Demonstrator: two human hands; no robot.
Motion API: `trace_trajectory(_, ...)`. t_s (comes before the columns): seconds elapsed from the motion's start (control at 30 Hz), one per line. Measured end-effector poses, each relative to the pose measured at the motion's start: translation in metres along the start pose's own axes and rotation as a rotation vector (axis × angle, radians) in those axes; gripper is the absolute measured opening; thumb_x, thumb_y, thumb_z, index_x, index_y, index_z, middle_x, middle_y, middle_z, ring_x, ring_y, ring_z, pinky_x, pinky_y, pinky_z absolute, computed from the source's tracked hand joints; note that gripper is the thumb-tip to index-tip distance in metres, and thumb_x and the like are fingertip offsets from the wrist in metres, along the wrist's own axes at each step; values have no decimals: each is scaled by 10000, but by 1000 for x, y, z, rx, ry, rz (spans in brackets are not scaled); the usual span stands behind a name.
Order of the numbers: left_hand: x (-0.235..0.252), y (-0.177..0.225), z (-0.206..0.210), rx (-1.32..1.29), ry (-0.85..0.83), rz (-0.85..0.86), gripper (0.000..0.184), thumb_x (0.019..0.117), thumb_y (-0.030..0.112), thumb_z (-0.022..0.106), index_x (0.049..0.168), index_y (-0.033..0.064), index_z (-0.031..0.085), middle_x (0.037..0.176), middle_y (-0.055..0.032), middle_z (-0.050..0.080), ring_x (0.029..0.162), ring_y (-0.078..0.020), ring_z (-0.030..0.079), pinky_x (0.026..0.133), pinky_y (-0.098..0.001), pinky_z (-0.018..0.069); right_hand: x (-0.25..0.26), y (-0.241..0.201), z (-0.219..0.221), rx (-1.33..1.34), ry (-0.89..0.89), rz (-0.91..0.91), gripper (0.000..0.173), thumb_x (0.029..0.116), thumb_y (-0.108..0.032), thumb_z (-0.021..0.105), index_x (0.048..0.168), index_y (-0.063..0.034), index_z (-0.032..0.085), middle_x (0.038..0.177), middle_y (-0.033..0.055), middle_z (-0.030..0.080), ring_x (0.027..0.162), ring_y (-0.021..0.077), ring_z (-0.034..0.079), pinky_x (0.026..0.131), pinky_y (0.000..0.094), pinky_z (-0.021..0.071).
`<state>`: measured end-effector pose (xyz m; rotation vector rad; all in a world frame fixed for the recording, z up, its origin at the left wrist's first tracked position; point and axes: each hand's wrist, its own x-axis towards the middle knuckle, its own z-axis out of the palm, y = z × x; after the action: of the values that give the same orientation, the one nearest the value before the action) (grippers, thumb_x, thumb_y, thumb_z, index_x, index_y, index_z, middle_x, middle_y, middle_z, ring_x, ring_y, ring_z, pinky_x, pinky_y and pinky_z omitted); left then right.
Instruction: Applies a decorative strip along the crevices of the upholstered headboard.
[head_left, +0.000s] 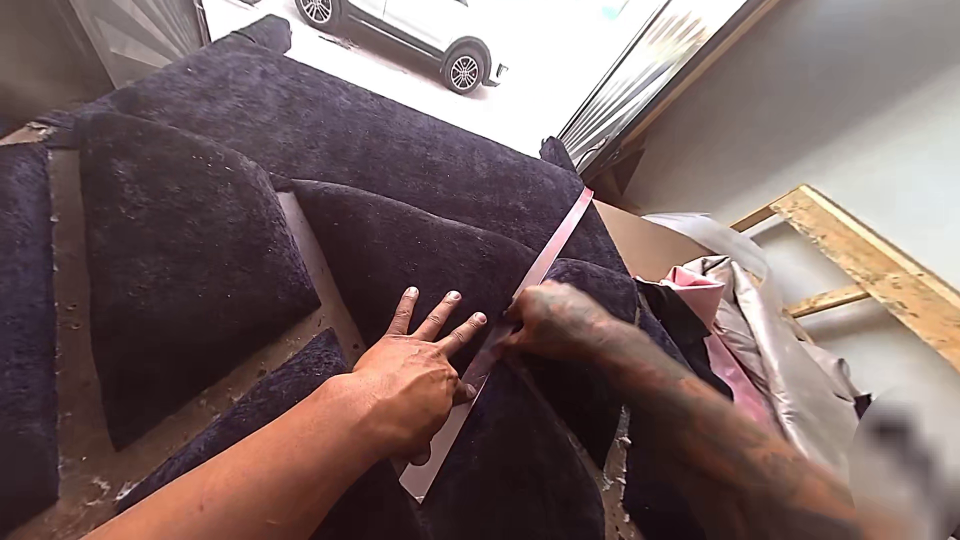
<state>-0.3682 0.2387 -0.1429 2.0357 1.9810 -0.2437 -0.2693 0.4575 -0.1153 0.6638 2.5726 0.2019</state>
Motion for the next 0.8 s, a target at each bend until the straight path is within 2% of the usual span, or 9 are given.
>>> trace_trajectory(0.07, -1, 0, 2, 3, 4, 6, 747, 671, 610, 854, 1369, 560, 595, 1742, 96, -82, 1579, -365, -168, 1161, -779, -84, 24, 41, -3, 4, 197, -35, 361, 851, -571, 735, 823, -214, 777, 771, 54, 723, 778, 308, 712, 679, 633, 553)
trace_trajectory(0.1, -1, 1, 2, 3, -1, 5, 744, 677, 611, 851, 1373, 560, 591, 1743, 92, -77, 1578, -367, -169, 1162, -778, -86, 41, 66, 0, -13, 280, -17, 321, 879, -485, 734, 933, -173, 784, 882, 117, 741, 890, 376, 704, 775, 670, 529)
trace_trajectory(0.17, -1, 4, 1, -2, -9, -7, 738, 683, 617, 849, 1372, 565, 591, 1742, 96, -81, 1579, -363, -172, 1169, -767, -91, 79, 115, 9, 48, 319, 137, 410, 958, -445, 640, 1189, -119, 731, 1113, 215, 716, 1097, 459, 658, 884, 707, 501)
trace_trajectory(0.2, -1, 3, 2, -2, -2, -12, 730, 687, 608, 850, 1370, 563, 595, 1741, 99, -85, 1580, -358, -173, 1172, -763, -93, 97, 135, 14, 127, 307, 255, 462, 985, -461, 588, 1235, -90, 706, 1161, 256, 693, 1135, 487, 639, 885, 729, 492)
trace_trajectory(0.3, -3, 3, 10, 8, 52, -3, 710, 678, 570, 848, 1349, 564, 616, 1745, 89, -54, 1585, -356, -145, 1177, -758, -81, 136, 160, 23, 367, 210, 575, 688, 985, -598, 542, 1015, 75, 683, 1154, 352, 649, 1150, 522, 611, 890, 740, 447)
trace_trajectory(0.47, 0, 3, 15, 19, 135, 4, 565, 780, 549, 747, 1332, 566, 628, 1746, 91, 43, 1595, -363, -74, 1184, -765, -30, 188, 198, 35, 571, 250, 682, 897, 910, -772, 521, 1183, 69, 672, 1278, 311, 626, 1225, 449, 603, 1004, 664, 469)
trace_trajectory(0.57, -2, 2, 15, 4, 142, -5, 477, 834, 521, 710, 1308, 534, 663, 1744, 90, 60, 1597, -365, -50, 1190, -760, -24, 192, 181, 41, 401, 213, 620, 787, 985, -644, 472, 1117, 106, 668, 1264, 374, 606, 1253, 526, 556, 970, 747, 414)
trace_trajectory(0.67, -1, 3, 15, 3, 174, -5, 470, 797, 551, 732, 1265, 508, 704, 1743, 100, 62, 1602, -341, -38, 1204, -741, -18, 181, 169, 36, 273, 183, 586, 669, 1050, -488, 334, 993, 97, 652, 1178, 373, 633, 1188, 535, 594, 877, 745, 437)
trace_trajectory(0.8, -4, 2, 17, -1, 197, -4, 467, 782, 558, 732, 1244, 492, 719, 1742, 106, 58, 1603, -330, -44, 1212, -735, -10, 177, 164, 36, 212, 177, 525, 636, 1069, -434, 291, 949, 87, 636, 1119, 377, 642, 1137, 554, 610, 826, 751, 445)
